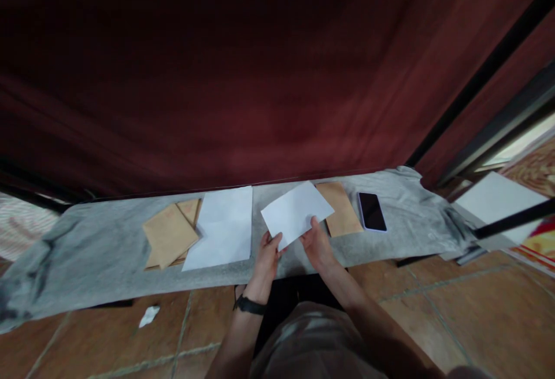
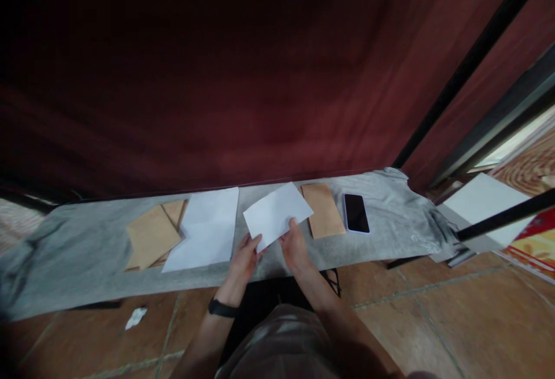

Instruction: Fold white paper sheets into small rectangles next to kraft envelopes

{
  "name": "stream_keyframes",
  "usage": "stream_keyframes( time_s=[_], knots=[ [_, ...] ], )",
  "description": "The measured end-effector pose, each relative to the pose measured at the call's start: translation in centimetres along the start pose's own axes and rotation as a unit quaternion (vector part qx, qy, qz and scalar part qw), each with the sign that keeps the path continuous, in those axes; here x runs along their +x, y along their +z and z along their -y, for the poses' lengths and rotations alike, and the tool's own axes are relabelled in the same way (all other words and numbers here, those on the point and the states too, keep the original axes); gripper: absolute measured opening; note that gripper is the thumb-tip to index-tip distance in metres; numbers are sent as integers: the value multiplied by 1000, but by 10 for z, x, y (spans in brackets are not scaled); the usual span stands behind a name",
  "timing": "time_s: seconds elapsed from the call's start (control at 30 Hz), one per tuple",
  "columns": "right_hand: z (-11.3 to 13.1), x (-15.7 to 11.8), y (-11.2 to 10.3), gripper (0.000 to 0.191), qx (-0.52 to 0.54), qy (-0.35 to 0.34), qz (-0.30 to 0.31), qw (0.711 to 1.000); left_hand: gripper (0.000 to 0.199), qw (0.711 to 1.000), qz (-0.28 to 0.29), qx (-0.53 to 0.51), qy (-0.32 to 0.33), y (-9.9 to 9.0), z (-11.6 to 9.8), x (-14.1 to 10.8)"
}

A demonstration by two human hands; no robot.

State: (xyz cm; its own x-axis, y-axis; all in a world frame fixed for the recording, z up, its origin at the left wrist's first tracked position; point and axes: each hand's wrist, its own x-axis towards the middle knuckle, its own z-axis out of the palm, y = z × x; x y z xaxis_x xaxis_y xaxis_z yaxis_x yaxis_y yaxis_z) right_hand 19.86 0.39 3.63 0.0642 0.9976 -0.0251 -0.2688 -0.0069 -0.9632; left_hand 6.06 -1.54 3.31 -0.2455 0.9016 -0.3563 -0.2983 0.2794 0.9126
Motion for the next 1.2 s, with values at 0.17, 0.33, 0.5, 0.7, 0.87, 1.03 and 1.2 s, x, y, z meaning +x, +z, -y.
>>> stream_keyframes(
  time_s=[0.17, 0.33, 0.5, 0.7, 0.87, 1.03, 1.2],
  knots=[
    [-26, -20, -24, 70, -61, 109, 86, 988, 67, 973, -35, 184, 134, -15, 7, 18],
    [-17, -51, -48, 56, -61, 185, 204, 959, 74, 912, -62, 378, 147, -29, 5, 16],
    [-7, -36, -45, 45, -302, 9, 181, 936, 73, 874, -80, 466, 111, -26, 6, 5],
    [-34, -1, -40, 51, -645, -220, 89, 727, 60, 767, -100, 604, 190, -26, 4, -6],
    [-53, -4, -48, 53, -665, -236, 99, 702, 53, 729, -17, 601, 325, -8, 17, -10],
    [-53, -5, -51, 63, -677, -241, 119, 686, 58, 727, 109, 594, 328, 26, 41, 9],
    [-51, -4, -49, 57, -677, -239, 115, 687, 60, 723, 79, 606, 323, 25, 46, 28]
  ],
)
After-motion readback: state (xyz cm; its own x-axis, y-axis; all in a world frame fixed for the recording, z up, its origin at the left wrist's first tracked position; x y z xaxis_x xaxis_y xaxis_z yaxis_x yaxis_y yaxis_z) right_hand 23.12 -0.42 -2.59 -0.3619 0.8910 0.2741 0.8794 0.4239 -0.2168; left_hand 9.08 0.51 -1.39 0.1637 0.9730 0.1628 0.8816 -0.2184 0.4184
